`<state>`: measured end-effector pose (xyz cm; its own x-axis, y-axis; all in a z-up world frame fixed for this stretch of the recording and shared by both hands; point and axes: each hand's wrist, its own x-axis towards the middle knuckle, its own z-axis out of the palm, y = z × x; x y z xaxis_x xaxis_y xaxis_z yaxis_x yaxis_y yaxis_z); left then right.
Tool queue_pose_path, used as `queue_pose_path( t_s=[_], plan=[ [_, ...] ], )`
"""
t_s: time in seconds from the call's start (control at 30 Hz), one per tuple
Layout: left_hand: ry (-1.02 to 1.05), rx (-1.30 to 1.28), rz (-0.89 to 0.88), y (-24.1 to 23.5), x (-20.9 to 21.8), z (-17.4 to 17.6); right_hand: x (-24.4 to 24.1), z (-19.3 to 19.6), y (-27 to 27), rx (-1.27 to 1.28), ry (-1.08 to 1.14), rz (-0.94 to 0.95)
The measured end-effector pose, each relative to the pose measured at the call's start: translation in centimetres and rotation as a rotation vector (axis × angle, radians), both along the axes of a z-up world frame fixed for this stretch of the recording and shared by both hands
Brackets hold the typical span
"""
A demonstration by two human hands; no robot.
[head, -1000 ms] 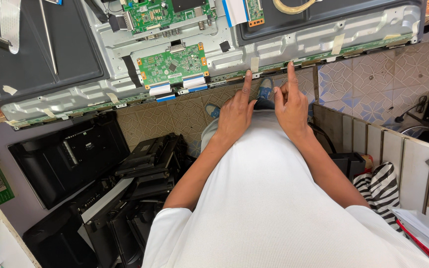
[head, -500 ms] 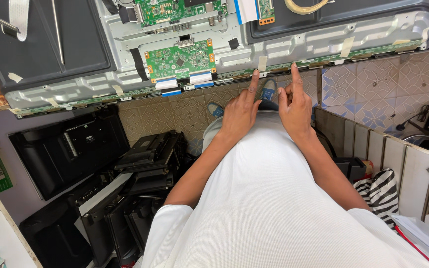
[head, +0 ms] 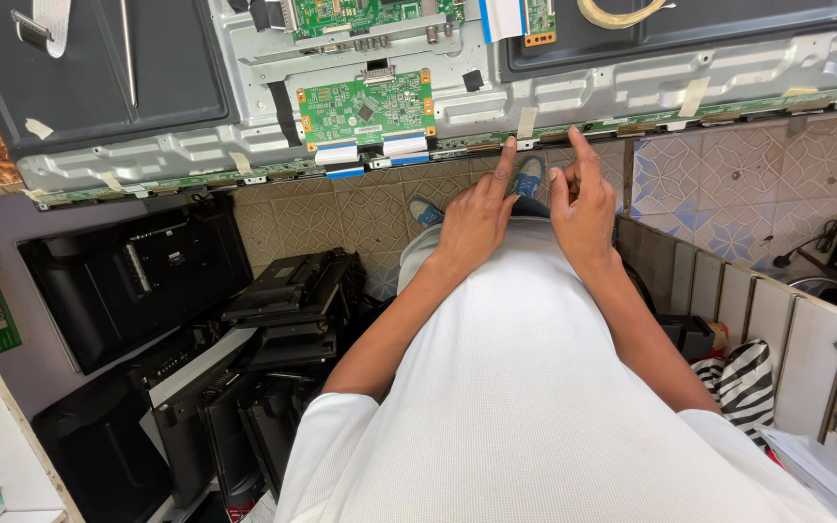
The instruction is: The person applies pieces of tape to the edge of a flat-screen television chassis and then uses a small tool to adjust a ribbon cable connector on the internal circuit board.
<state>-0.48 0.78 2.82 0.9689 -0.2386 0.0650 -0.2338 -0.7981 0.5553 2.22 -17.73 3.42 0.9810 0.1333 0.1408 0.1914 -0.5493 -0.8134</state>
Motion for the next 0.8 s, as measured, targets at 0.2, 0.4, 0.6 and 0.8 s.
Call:
queue_pose_path(
  t_s=[0.2, 0.4, 0.6, 0.8],
  plan=[
    [-0.028, -0.012, 0.012, 0.1, 0.0, 0.5, 0.1, 0.3, 0.1, 0.023, -0.012, 0.014],
    [-0.060, -0.060, 0.014, 0.0, -0.1, 0.0, 0.1, 0.2, 0.1, 0.013, -0.030, 0.020],
    [-0.207, -0.453, -0.045, 0.2, 0.1, 0.9, 0.3, 0.6, 0.1, 0.040, -0.069, 0.029],
    [-0.294, -0.565, -0.025, 1.5, -0.3, 1.5, 0.3, -0.6, 0.6, 0.034, -0.029, 0.070]
  ],
)
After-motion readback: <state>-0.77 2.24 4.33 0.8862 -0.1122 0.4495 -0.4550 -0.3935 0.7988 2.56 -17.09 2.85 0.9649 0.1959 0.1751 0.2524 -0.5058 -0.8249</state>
